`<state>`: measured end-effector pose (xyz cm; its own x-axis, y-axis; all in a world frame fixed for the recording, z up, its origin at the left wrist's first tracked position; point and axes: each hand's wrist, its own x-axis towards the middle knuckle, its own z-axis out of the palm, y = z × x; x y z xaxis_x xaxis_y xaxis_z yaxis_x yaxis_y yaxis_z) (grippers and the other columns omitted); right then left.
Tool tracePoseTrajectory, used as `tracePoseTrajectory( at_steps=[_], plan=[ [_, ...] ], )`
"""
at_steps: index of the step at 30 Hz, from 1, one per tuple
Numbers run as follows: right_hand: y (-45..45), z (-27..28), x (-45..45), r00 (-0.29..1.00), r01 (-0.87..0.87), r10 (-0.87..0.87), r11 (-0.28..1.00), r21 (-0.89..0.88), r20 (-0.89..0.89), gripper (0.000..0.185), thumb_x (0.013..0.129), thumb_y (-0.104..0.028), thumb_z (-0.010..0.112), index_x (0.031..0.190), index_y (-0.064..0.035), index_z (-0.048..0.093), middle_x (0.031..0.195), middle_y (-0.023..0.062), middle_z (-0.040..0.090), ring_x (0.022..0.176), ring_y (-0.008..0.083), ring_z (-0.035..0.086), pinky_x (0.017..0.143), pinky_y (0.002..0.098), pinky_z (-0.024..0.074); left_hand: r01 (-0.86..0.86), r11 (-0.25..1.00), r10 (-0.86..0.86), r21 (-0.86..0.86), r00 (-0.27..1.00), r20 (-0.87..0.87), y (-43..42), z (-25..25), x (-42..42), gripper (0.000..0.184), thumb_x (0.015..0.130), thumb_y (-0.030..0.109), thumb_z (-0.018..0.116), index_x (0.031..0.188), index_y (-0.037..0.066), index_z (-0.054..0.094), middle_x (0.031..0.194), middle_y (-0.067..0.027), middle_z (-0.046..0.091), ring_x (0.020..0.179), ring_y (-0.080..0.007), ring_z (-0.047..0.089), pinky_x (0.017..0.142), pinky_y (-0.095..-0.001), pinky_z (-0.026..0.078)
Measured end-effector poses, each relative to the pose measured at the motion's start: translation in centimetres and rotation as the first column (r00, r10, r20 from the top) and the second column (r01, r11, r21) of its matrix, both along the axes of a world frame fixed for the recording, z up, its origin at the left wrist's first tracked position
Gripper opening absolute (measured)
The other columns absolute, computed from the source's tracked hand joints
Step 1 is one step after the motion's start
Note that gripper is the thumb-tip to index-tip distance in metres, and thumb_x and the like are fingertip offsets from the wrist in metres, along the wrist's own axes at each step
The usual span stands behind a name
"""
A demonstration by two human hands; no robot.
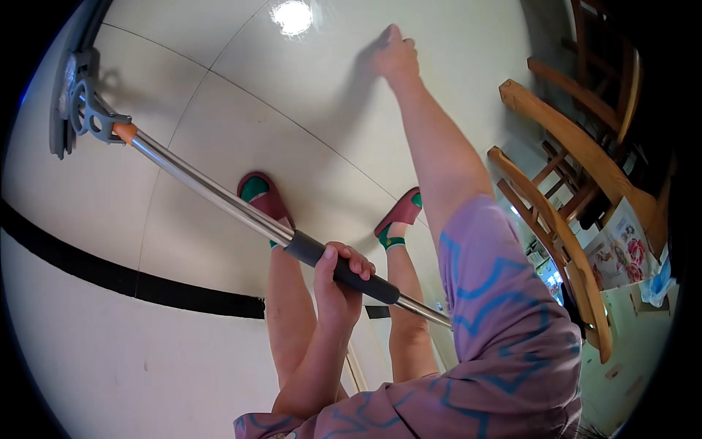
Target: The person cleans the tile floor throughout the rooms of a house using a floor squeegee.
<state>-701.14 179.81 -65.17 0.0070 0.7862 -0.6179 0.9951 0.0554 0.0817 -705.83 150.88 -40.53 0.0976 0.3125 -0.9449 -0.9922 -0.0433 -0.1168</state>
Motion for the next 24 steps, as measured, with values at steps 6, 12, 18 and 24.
tracePoseTrajectory(
  at_steps=[6,12,18,24],
  plan=[
    [1.3,-1.5,2.2,0.986,0.120,-0.109,0.989,0.087,-0.123,0.057,0.083,-0.018,0.051,0.139,-0.0181,0.037,0.126,0.0201,0.046,0.114,0.0368,0.050,0.091,0.0451,0.0470,0.015,0.999,-0.016,-0.048,1.000,-0.026,0.7,-0.1,0.1,0.029,0.092,0.038,0.049,0.085,0.010,0.046,0.068,-0.0032,0.043,0.063,-0.0173,0.045,0.068,-0.0347,0.041],
    [2.3,-0.8,2.5,0.984,0.127,-0.116,0.989,0.074,-0.138,0.058,0.083,-0.017,0.052,0.139,-0.0207,0.037,0.124,0.0186,0.047,0.113,0.0350,0.051,0.090,0.0438,0.0477,0.024,0.998,-0.026,-0.053,0.999,-0.041,0.5,0.1,0.3,0.030,0.092,0.040,0.051,0.084,0.011,0.047,0.067,-0.0022,0.042,0.062,-0.0169,0.044,0.067,-0.0341,0.040],
    [2.3,-0.4,3.3,0.988,0.040,-0.032,0.998,0.051,-0.152,0.055,0.084,-0.015,0.049,0.138,-0.0234,0.039,0.125,0.0171,0.047,0.114,0.0353,0.051,0.090,0.0433,0.0481,-0.019,0.999,0.018,-0.035,0.999,-0.029,0.5,-0.1,0.5,0.028,0.093,0.036,0.050,0.084,0.010,0.046,0.067,-0.0036,0.045,0.062,-0.0166,0.047,0.069,-0.0349,0.043],
    [2.0,0.1,3.4,0.993,0.096,-0.098,0.995,-0.029,-0.070,0.065,0.081,-0.014,0.048,0.143,-0.0280,0.035,0.135,0.0141,0.042,0.119,0.0308,0.050,0.095,0.0394,0.0461,0.020,0.998,-0.023,-0.053,0.998,-0.056,0.7,-0.1,0.7,0.031,0.092,0.042,0.052,0.083,0.012,0.048,0.065,-0.0017,0.043,0.060,-0.0163,0.044,0.065,-0.0335,0.040]
  ],
)
